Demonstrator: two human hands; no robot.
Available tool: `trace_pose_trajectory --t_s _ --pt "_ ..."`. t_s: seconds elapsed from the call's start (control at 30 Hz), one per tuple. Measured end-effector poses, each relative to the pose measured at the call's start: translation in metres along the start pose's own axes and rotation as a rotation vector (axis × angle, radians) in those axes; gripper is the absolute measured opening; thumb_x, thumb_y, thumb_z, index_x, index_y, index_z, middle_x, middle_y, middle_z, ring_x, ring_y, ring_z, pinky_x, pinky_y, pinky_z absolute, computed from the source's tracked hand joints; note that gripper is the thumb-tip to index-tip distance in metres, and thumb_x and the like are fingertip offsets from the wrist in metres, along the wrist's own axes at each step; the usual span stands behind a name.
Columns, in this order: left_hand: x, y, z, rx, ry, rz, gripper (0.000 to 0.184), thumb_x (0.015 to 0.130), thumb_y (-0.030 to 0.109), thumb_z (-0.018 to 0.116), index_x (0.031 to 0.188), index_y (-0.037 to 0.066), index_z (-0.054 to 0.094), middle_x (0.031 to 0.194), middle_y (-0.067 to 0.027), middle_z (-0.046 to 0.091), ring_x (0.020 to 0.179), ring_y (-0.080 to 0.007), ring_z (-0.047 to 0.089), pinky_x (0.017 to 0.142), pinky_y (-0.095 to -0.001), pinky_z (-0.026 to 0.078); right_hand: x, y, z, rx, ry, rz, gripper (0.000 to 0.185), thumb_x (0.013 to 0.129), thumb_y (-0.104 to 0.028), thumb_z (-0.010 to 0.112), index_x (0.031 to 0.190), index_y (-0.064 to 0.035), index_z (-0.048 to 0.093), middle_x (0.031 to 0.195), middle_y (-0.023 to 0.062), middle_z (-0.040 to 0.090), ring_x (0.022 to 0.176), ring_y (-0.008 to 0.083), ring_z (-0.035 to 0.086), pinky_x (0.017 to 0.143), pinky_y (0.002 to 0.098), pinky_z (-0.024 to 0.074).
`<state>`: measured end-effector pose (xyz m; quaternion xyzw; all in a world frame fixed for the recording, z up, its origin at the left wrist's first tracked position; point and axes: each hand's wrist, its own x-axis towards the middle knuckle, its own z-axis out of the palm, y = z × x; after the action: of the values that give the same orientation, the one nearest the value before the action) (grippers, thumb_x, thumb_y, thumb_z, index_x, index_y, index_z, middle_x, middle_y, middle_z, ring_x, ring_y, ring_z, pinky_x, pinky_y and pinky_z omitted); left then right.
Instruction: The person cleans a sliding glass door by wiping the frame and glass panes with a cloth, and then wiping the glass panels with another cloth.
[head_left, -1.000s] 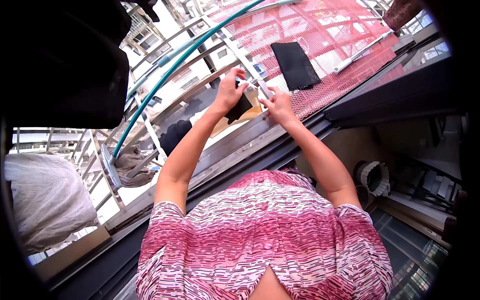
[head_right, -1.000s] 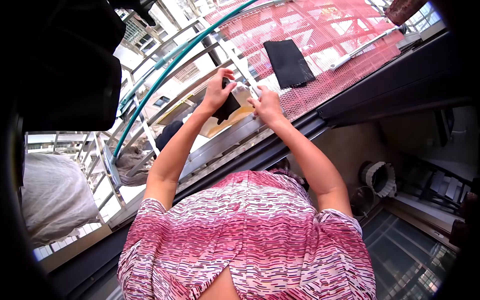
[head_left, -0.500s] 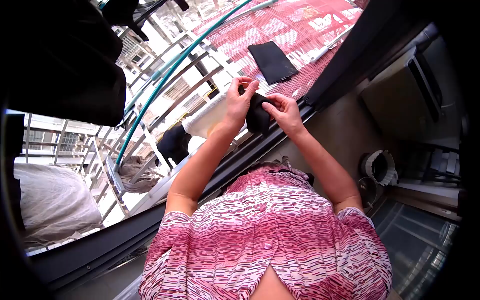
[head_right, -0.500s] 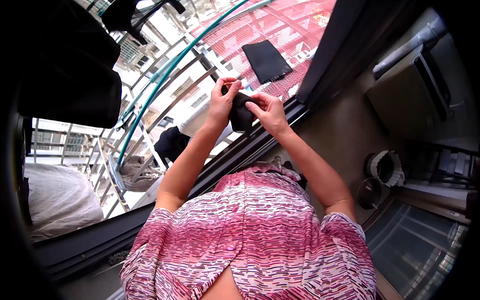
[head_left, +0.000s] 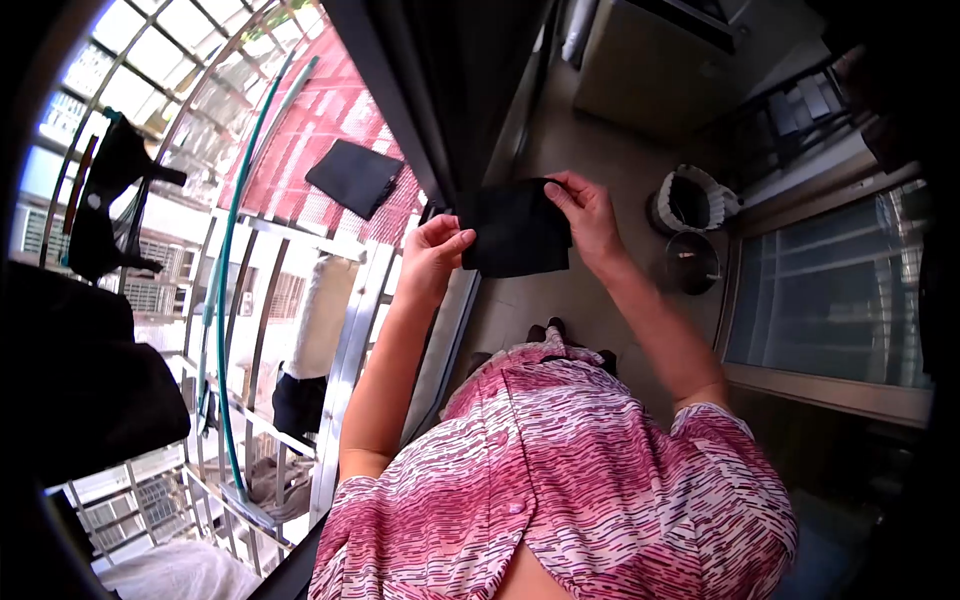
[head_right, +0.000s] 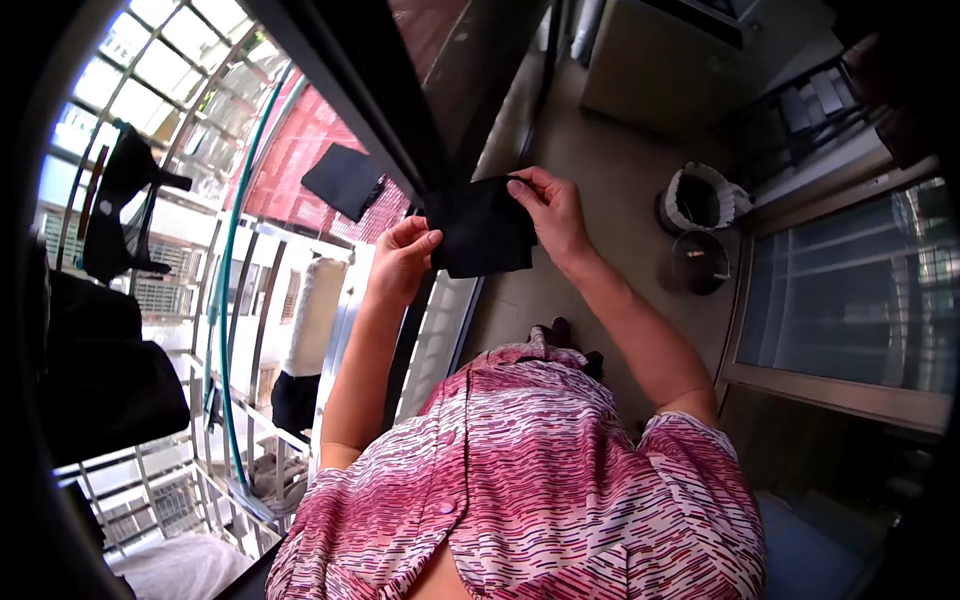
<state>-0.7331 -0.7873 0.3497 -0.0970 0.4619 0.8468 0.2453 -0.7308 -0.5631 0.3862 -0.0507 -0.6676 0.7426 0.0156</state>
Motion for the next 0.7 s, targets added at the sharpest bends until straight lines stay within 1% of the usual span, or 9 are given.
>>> trace_pose_trajectory --t_s 0.17,0.27,0.33,0.37,0.4,0.47,0.53,0.6,0.7 --pt "0.026 -0.016 0.022 -0.016 -0.143 -0.05 0.006 0.081 0.006 0.067 0.082 0.005 0.061 0.072 0.0008 0.062 0.06 -0.007 0.055 0.056 -0.0201 0.043 -0.023 0.005 -0.034 -0.012 0.183 -0.017 0.015 0.089 -0.013 0.06 0.094 0.0007 0.064 0.079 -0.0041 0.061 0.074 0.0017 0.052 0.069 0.0179 0.0427" --pt "0.041 -0.026 0.045 -0.069 -0.191 -0.079 0.006 0.082 0.005 0.066 0.082 0.006 0.06 0.074 0.0009 0.061 0.065 -0.0077 0.057 0.059 -0.0208 0.043 -0.046 0.001 -0.041 -0.554 0.392 -0.133 0.024 0.082 -0.014 0.066 0.1 0.0 0.059 0.09 0.0062 0.06 0.075 0.0139 0.056 0.071 0.0245 0.0462" --pt "0.058 -0.038 0.053 -0.018 -0.255 -0.112 0.005 0.083 0.004 0.064 0.082 0.006 0.059 0.076 -0.0003 0.06 0.068 -0.0088 0.058 0.062 -0.0223 0.046 -0.06 -0.009 -0.039 -0.82 0.431 -0.356 0.035 0.078 -0.017 0.07 0.106 -0.0024 0.055 0.1 0.0118 0.055 0.082 0.0217 0.057 0.074 0.0304 0.0475" --pt "0.065 -0.039 0.064 -0.011 -0.307 -0.152 0.004 0.084 0.004 0.063 0.083 0.005 0.059 0.077 -0.0006 0.06 0.068 -0.0098 0.058 0.062 -0.0232 0.046 -0.063 -0.004 -0.04 -0.829 0.374 -0.373 0.041 0.076 -0.021 0.072 0.108 -0.0045 0.053 0.103 0.0117 0.053 0.086 0.0236 0.056 0.076 0.0338 0.0473" --pt "0.063 -0.035 0.071 -0.012 -0.336 -0.203 0.003 0.084 0.004 0.062 0.083 0.005 0.059 0.078 -0.0009 0.06 0.068 -0.0107 0.058 0.063 -0.0241 0.047 -0.068 -0.012 -0.03 -0.742 0.232 -0.238 0.047 0.074 -0.022 0.075 0.112 -0.0071 0.052 0.107 0.007 0.053 0.09 0.0183 0.055 0.073 0.0307 0.0464" --pt "0.077 -0.049 0.082 -0.02 -0.493 -0.259 0.002 0.085 0.005 0.06 0.085 0.004 0.059 0.078 -0.0017 0.061 0.067 -0.0123 0.058 0.061 -0.0252 0.048 -0.073 0.002 -0.019 -0.603 0.135 -0.14 0.054 0.071 -0.023 0.077 0.113 -0.0045 0.05 0.102 0.008 0.058 0.088 0.0169 0.058 0.076 0.0317 0.0476" --pt "0.089 -0.064 0.095 0.02 -0.599 -0.297 0.004 0.085 0.007 0.061 0.084 0.003 0.059 0.078 -0.0034 0.062 0.066 -0.013 0.058 0.056 -0.025 0.047 -0.08 0.006 -0.012 -0.532 0.321 -0.083 0.043 0.076 -0.013 0.073 0.109 -0.0004 0.049 0.091 0.0103 0.062 0.078 0.0152 0.061 0.068 0.0284 0.0497" --pt "0.098 -0.066 0.106 0.033 -0.755 -0.4 0.007 0.085 0.01 0.063 0.083 0.003 0.061 0.078 -0.0052 0.064 0.063 -0.013 0.058 0.053 -0.0246 0.045 -0.082 0.017 -0.016 -0.518 0.486 -0.107 0.029 0.08 -0.004 0.067 0.103 0.0016 0.05 0.084 0.0075 0.063 0.073 0.012 0.061 0.065 0.0275 0.0494" --pt "0.097 -0.114 0.169 0.142 -0.875 -0.482 0.008 0.084 0.01 0.063 0.082 0.003 0.062 0.076 -0.006 0.064 0.062 -0.014 0.058 0.054 -0.0262 0.046 -0.121 0.009 -0.076 -0.573 0.662 -0.153 0.014 0.082 -0.005 0.065 0.091 0.0013 0.056 0.074 0.0054 0.061 0.069 0.0086 0.058 0.06 0.0252 0.0472"
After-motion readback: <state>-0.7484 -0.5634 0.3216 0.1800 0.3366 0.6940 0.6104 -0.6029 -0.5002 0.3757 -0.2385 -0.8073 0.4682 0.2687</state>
